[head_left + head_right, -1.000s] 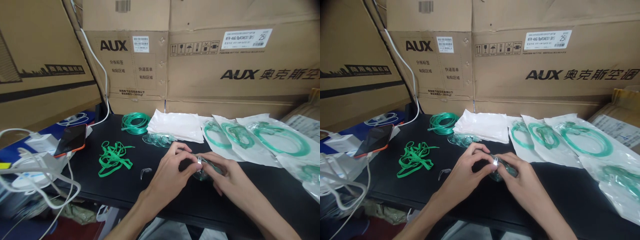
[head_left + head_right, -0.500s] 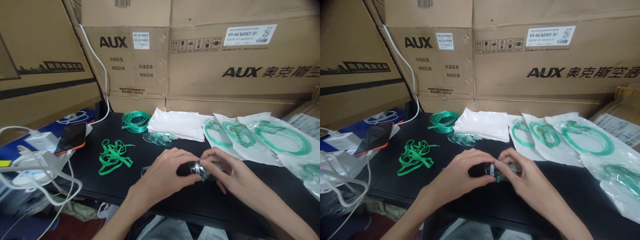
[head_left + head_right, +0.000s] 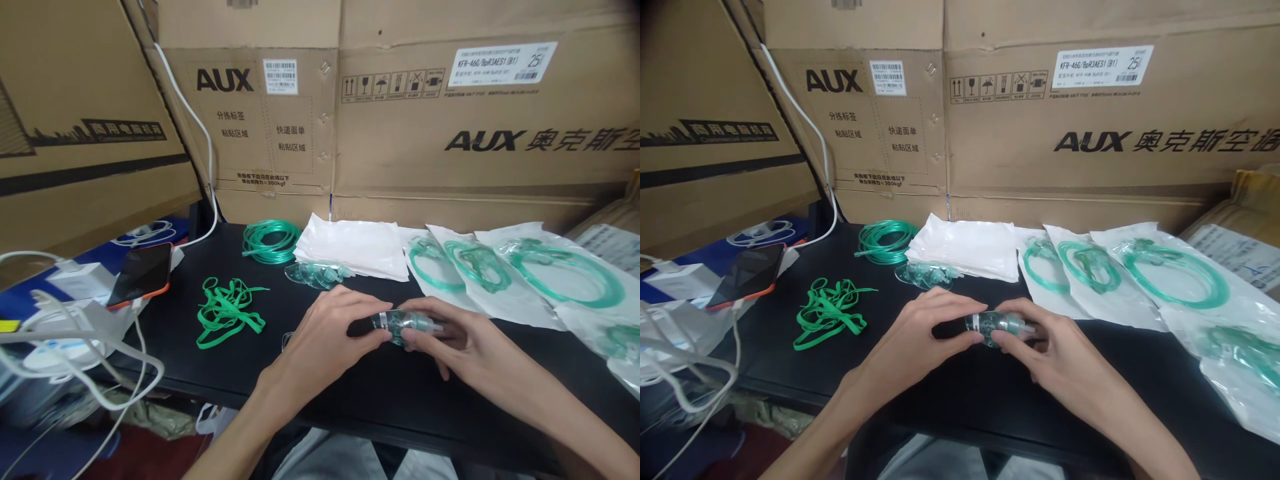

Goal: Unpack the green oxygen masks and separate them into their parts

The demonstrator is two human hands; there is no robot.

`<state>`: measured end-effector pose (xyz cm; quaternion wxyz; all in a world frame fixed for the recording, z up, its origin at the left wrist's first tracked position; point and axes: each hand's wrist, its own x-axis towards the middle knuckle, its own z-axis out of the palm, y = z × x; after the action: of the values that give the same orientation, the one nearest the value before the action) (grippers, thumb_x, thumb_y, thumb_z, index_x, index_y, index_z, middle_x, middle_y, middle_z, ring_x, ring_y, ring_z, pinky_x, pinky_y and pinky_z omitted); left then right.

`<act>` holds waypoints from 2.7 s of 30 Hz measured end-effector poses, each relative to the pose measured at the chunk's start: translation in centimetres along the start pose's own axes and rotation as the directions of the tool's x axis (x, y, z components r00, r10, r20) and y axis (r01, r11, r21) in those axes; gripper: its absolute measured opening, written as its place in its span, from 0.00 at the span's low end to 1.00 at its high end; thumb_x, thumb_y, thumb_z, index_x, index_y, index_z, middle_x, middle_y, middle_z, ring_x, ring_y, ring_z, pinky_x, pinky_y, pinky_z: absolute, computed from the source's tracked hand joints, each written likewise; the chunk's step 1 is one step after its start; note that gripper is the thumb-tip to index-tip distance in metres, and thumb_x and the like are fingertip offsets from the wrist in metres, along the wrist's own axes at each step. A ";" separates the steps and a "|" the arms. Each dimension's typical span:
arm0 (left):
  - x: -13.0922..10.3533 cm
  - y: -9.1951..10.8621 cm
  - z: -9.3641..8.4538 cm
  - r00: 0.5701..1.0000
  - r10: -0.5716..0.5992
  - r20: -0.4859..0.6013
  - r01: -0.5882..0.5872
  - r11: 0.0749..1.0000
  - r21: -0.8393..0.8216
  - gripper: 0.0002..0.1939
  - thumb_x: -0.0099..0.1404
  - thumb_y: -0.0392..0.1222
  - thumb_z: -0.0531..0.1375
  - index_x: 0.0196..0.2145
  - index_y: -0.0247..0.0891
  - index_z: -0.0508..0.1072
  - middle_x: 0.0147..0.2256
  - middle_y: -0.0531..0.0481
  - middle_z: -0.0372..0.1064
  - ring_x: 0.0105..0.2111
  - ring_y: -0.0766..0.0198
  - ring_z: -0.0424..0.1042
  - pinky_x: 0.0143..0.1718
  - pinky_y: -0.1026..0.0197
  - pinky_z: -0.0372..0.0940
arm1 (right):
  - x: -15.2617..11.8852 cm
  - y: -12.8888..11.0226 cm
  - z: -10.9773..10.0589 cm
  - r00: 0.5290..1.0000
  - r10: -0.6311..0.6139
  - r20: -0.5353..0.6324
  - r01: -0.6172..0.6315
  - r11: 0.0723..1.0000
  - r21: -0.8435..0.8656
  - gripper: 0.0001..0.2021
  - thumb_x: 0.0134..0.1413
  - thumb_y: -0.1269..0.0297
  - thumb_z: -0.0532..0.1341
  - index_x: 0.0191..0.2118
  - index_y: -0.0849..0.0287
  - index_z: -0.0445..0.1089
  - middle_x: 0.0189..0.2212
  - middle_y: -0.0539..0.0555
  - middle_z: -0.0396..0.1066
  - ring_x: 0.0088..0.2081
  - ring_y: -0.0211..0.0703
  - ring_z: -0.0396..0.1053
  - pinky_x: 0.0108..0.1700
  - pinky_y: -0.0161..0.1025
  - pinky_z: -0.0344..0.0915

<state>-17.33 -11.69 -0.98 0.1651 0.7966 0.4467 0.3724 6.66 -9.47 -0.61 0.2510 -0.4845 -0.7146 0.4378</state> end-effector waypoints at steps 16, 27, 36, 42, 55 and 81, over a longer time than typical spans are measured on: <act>-6.1 -0.5 -4.5 0.984 -0.135 0.117 0.116 0.981 0.155 0.09 0.67 0.37 0.68 0.40 0.46 0.72 0.53 0.60 0.75 0.56 0.61 0.68 0.62 0.53 0.57 | 0.3 1.5 0.3 0.990 -0.124 -0.059 0.087 0.897 -0.434 0.18 0.65 0.44 0.60 0.55 0.45 0.71 0.35 0.46 0.76 0.28 0.43 0.65 0.33 0.39 0.64; -8.4 -1.4 -6.9 0.959 -0.277 -0.053 0.271 0.853 0.446 0.21 0.69 0.52 0.65 0.57 0.49 0.74 0.55 0.50 0.73 0.55 0.50 0.69 0.60 0.45 0.60 | 0.2 2.0 0.6 0.994 -0.106 -0.041 0.081 0.912 -0.401 0.22 0.63 0.37 0.61 0.56 0.42 0.72 0.35 0.48 0.76 0.31 0.47 0.66 0.34 0.41 0.65; -7.0 -0.9 -6.1 0.941 -0.338 0.002 0.280 0.782 0.557 0.06 0.69 0.45 0.63 0.43 0.45 0.78 0.42 0.53 0.76 0.46 0.51 0.72 0.52 0.45 0.59 | 0.1 2.2 0.8 0.992 -0.126 -0.034 0.104 0.920 -0.377 0.22 0.63 0.38 0.61 0.57 0.41 0.72 0.43 0.49 0.78 0.33 0.47 0.69 0.38 0.44 0.68; -6.5 -1.7 -6.4 0.918 -0.396 -0.011 0.335 0.763 0.553 0.05 0.70 0.38 0.60 0.38 0.44 0.77 0.36 0.52 0.74 0.42 0.52 0.72 0.47 0.47 0.61 | 2.5 0.8 0.5 0.977 -0.209 -0.044 0.186 0.934 -0.306 0.16 0.63 0.46 0.65 0.52 0.44 0.73 0.47 0.50 0.79 0.39 0.49 0.75 0.43 0.45 0.70; 3.0 -4.2 -7.1 0.981 -0.139 -0.132 0.176 0.927 0.332 0.15 0.78 0.44 0.53 0.50 0.40 0.79 0.48 0.44 0.76 0.49 0.52 0.76 0.52 0.51 0.67 | 10.5 -3.4 2.4 0.880 -0.465 -0.100 0.423 0.861 -0.282 0.12 0.66 0.56 0.62 0.52 0.51 0.74 0.50 0.54 0.80 0.52 0.52 0.77 0.53 0.47 0.73; 3.7 -6.7 -6.1 0.998 -0.034 -0.053 0.047 0.965 0.258 0.15 0.74 0.51 0.60 0.51 0.42 0.79 0.47 0.47 0.75 0.42 0.57 0.74 0.51 0.55 0.67 | 9.4 -2.6 4.1 0.832 -0.554 -0.033 0.458 0.719 -0.522 0.24 0.70 0.65 0.59 0.69 0.52 0.67 0.60 0.62 0.71 0.59 0.57 0.72 0.62 0.52 0.67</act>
<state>-24.66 -5.39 0.73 0.0563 0.7928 0.5115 0.3266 -1.53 -2.86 -1.01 0.2949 -0.3559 -0.8803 0.1072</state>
